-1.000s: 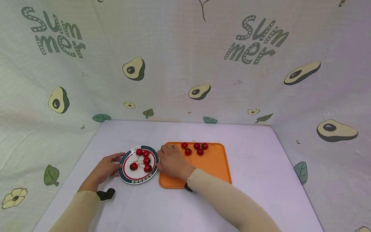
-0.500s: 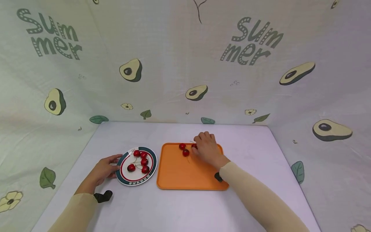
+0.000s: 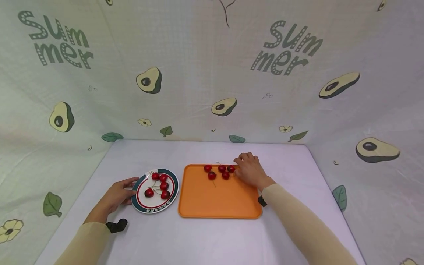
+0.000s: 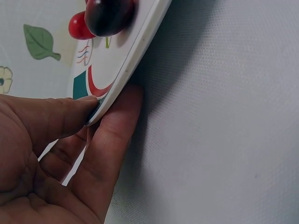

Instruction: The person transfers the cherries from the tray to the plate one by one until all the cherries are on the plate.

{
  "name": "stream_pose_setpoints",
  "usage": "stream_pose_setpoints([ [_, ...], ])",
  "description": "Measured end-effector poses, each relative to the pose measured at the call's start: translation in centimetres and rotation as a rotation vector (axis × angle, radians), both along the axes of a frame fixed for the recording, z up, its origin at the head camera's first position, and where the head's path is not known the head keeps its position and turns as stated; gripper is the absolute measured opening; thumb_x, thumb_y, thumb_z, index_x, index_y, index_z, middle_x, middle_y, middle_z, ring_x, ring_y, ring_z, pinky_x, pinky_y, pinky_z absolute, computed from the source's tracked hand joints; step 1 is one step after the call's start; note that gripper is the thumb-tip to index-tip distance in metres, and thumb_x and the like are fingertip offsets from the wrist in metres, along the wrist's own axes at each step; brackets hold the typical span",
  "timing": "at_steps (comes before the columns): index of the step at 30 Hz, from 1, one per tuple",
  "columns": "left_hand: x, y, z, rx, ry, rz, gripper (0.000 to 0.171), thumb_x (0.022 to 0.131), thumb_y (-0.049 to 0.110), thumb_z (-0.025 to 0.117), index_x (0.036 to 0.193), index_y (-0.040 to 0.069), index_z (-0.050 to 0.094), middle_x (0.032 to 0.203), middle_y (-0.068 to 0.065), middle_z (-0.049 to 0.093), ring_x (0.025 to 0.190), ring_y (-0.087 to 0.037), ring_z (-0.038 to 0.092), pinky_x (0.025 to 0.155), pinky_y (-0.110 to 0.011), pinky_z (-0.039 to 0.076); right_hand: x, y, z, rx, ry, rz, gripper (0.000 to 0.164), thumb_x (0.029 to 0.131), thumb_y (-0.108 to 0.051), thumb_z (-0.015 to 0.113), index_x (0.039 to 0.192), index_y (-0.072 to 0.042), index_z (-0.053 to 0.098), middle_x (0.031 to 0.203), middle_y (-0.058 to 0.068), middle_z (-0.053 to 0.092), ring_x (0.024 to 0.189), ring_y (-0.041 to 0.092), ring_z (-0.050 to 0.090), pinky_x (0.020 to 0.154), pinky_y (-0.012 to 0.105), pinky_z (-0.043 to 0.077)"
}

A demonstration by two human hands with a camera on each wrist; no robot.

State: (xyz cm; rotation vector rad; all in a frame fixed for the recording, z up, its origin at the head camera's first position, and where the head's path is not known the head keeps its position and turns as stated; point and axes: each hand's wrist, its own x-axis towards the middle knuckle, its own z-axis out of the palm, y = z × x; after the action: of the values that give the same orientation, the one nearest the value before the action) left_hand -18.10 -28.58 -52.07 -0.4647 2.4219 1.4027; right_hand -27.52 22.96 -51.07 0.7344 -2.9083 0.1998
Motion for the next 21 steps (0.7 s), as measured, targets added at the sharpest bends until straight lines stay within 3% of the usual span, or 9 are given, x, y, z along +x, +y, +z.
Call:
stream_pose_setpoints([
  [11,0.13,-0.10,-0.48,0.002,-0.008,0.012,0.062,0.100,0.003,0.063,0.159,0.012,0.046,0.150,-0.026,0.045,0.079,-0.020,0.061,0.068,-0.029,0.059,-0.35,-0.79,-0.97,0.014,-0.023,0.030,0.038,0.097,-0.030,0.076,0.129,-0.011,0.072,0.131,0.014,0.058,0.124,0.037,0.048,0.105,0.059,0.044],
  [21,-0.11,-0.08,-0.28,-0.003,-0.005,0.009,0.063,0.100,0.004,0.064,0.160,0.013,0.046,0.151,-0.025,0.044,0.081,-0.021,0.061,0.069,-0.029,0.059,-0.45,-1.03,-0.64,0.046,0.010,0.040,0.035,0.097,-0.032,0.076,0.124,-0.009,0.073,0.129,0.015,0.060,0.123,0.038,0.051,0.104,0.058,0.047],
])
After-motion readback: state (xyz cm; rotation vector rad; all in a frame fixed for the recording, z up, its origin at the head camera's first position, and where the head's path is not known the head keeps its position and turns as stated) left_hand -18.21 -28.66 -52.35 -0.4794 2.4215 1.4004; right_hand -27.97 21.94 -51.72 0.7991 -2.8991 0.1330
